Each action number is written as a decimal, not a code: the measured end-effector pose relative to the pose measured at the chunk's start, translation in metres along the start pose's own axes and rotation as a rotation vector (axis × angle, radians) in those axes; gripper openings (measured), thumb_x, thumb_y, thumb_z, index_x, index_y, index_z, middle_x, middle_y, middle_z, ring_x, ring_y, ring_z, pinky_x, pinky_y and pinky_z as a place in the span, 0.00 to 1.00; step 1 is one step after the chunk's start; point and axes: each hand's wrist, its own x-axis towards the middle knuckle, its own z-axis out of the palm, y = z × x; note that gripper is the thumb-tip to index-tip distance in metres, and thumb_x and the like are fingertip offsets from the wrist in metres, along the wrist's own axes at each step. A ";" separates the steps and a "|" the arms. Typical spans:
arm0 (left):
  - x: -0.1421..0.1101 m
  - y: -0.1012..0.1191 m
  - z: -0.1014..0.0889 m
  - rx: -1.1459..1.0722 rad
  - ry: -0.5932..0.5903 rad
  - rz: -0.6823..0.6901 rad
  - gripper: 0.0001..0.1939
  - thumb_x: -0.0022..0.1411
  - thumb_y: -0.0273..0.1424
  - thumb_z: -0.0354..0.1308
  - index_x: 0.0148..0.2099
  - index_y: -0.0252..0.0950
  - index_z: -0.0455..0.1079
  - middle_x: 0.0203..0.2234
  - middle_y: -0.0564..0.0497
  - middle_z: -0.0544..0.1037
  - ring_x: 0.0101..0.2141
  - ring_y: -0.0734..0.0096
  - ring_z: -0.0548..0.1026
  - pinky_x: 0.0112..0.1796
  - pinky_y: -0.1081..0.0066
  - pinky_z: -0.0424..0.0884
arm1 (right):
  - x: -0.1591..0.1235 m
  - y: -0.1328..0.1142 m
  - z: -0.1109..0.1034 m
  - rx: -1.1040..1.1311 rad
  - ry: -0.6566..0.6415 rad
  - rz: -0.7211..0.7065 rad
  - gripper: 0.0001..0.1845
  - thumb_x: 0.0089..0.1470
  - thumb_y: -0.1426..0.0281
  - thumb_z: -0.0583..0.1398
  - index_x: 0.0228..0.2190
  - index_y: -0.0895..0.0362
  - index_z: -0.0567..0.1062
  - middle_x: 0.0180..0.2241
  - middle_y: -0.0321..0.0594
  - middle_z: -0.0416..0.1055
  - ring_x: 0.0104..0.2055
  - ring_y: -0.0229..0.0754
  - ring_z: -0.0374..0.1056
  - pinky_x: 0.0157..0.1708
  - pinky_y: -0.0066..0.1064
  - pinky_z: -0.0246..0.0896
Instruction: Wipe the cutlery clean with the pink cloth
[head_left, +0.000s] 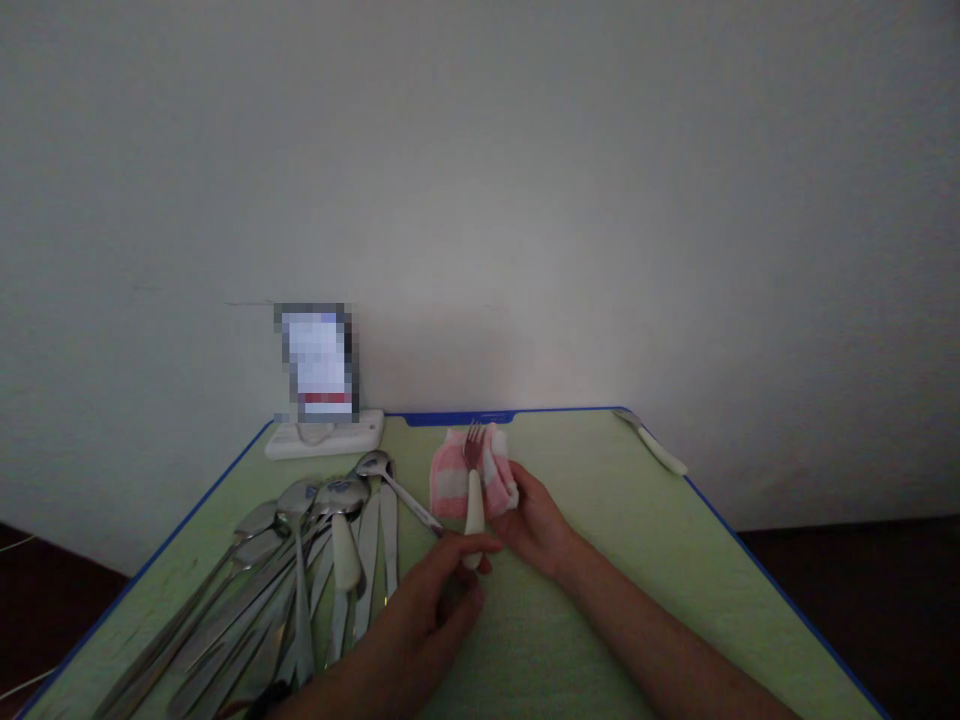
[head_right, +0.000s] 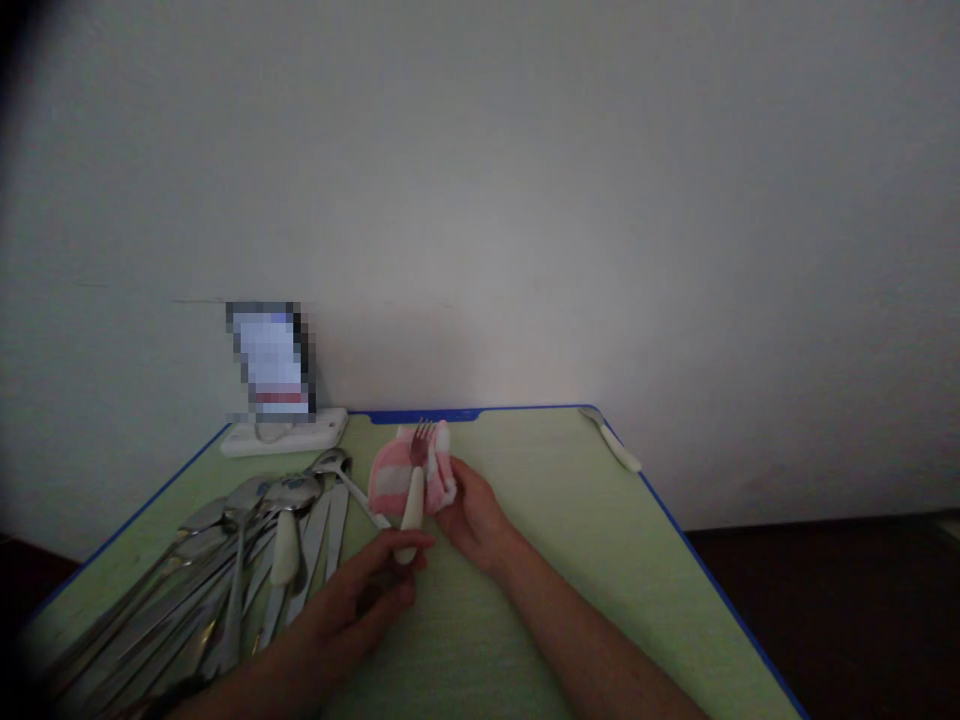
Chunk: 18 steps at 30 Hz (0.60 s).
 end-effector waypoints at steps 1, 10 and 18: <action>0.000 0.000 0.000 0.020 -0.005 0.009 0.16 0.62 0.28 0.48 0.52 0.41 0.62 0.36 0.51 0.68 0.31 0.73 0.66 0.31 0.75 0.64 | 0.000 0.000 0.001 0.003 0.012 -0.011 0.10 0.47 0.65 0.60 0.29 0.58 0.75 0.24 0.35 0.73 0.27 0.37 0.65 0.34 0.29 0.60; 0.000 0.006 -0.003 0.047 -0.048 0.023 0.11 0.66 0.33 0.45 0.45 0.39 0.66 0.26 0.56 0.64 0.24 0.76 0.61 0.25 0.77 0.58 | 0.002 0.002 0.001 -0.057 0.077 -0.080 0.12 0.43 0.67 0.65 0.31 0.60 0.76 0.27 0.36 0.75 0.29 0.34 0.66 0.34 0.26 0.60; 0.003 -0.001 -0.001 -0.054 -0.018 0.004 0.15 0.66 0.40 0.43 0.43 0.36 0.64 0.23 0.56 0.67 0.18 0.80 0.61 0.19 0.80 0.58 | -0.006 -0.001 0.002 -0.127 -0.041 -0.004 0.13 0.44 0.65 0.65 0.31 0.60 0.76 0.25 0.37 0.73 0.27 0.36 0.66 0.30 0.27 0.59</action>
